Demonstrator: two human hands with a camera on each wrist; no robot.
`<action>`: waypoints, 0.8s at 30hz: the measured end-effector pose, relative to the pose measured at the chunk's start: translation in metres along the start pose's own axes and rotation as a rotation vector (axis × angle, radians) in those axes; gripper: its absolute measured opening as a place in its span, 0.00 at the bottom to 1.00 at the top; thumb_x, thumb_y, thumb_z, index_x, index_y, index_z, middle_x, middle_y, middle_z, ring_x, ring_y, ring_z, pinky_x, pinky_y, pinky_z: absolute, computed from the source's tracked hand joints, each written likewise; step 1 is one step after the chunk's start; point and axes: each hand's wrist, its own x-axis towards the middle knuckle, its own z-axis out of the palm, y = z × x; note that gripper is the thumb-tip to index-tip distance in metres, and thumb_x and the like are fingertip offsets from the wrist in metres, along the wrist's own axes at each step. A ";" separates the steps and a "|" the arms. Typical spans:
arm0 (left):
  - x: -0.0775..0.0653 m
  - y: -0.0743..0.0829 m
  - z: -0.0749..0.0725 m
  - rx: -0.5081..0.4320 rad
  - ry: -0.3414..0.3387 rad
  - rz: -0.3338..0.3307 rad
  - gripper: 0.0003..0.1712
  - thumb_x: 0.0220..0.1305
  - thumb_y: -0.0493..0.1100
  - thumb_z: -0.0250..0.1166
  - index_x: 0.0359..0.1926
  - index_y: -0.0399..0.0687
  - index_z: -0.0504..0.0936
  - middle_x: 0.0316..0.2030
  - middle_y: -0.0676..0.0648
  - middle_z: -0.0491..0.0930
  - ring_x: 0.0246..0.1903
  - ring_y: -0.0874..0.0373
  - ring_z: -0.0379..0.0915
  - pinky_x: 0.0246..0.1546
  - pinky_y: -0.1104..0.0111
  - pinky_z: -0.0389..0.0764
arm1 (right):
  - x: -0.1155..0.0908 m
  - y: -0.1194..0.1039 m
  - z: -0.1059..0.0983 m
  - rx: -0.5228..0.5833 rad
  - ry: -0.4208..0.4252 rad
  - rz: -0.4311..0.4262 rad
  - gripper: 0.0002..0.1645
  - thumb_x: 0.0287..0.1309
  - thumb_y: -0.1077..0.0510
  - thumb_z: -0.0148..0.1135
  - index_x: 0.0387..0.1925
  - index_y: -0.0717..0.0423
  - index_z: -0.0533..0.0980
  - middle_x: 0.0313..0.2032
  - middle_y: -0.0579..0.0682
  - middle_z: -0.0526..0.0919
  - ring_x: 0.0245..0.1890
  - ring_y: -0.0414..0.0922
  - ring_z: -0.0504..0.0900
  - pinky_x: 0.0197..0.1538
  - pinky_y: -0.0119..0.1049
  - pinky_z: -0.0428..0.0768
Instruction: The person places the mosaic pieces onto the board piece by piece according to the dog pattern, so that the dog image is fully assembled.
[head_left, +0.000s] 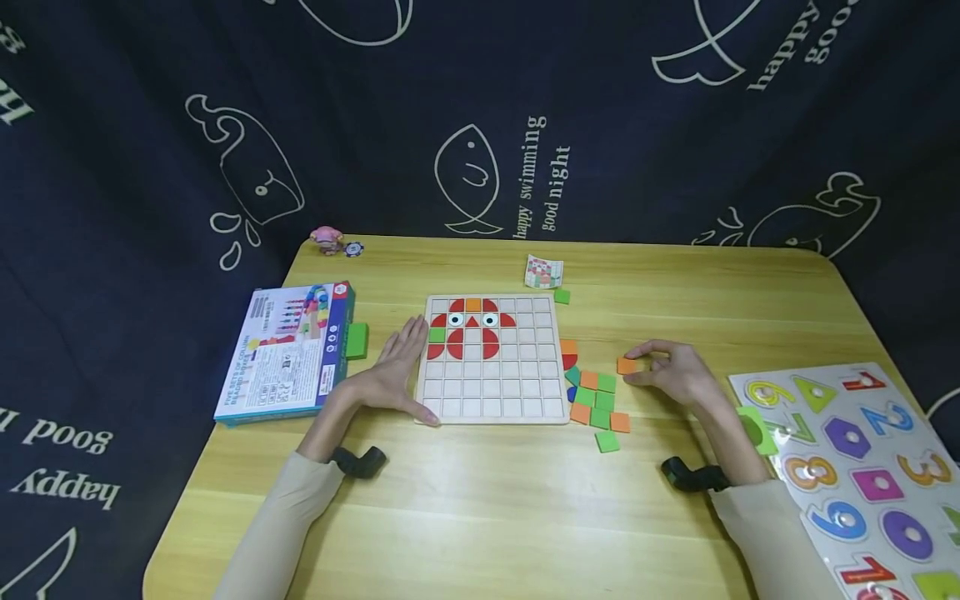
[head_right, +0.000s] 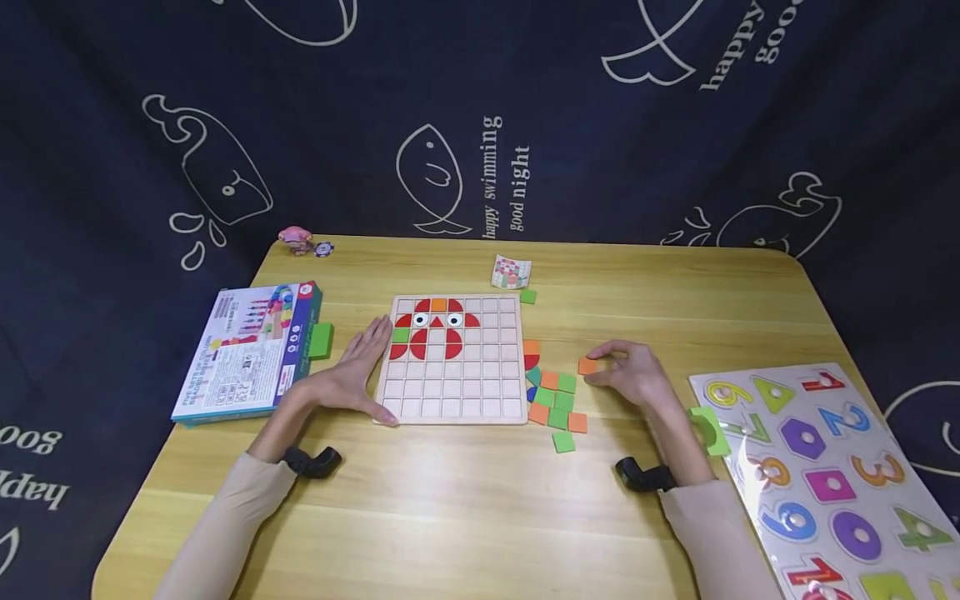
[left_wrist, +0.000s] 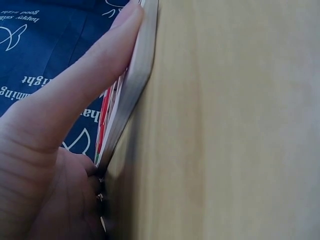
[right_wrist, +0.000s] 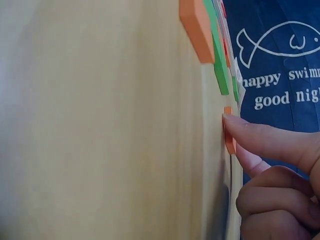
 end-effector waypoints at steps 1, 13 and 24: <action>0.000 0.000 0.000 -0.002 -0.001 -0.001 0.90 0.29 0.74 0.76 0.74 0.43 0.23 0.75 0.41 0.17 0.75 0.47 0.11 0.75 0.47 0.27 | 0.000 0.001 0.000 0.002 -0.001 -0.003 0.28 0.51 0.49 0.72 0.54 0.50 0.76 0.15 0.39 0.54 0.16 0.38 0.55 0.23 0.34 0.60; -0.001 0.001 -0.001 -0.004 0.003 -0.004 0.90 0.29 0.74 0.76 0.74 0.43 0.23 0.75 0.41 0.17 0.75 0.47 0.11 0.75 0.47 0.27 | -0.002 -0.009 0.006 -0.157 0.059 -0.118 0.22 0.58 0.52 0.66 0.50 0.60 0.76 0.18 0.44 0.64 0.17 0.39 0.60 0.21 0.32 0.62; 0.001 -0.002 0.001 0.002 0.001 -0.001 0.90 0.28 0.74 0.76 0.74 0.44 0.23 0.75 0.41 0.17 0.75 0.47 0.11 0.75 0.46 0.28 | 0.012 -0.075 0.052 -0.057 -0.087 -0.280 0.18 0.57 0.51 0.68 0.46 0.53 0.77 0.19 0.47 0.67 0.17 0.43 0.63 0.19 0.31 0.62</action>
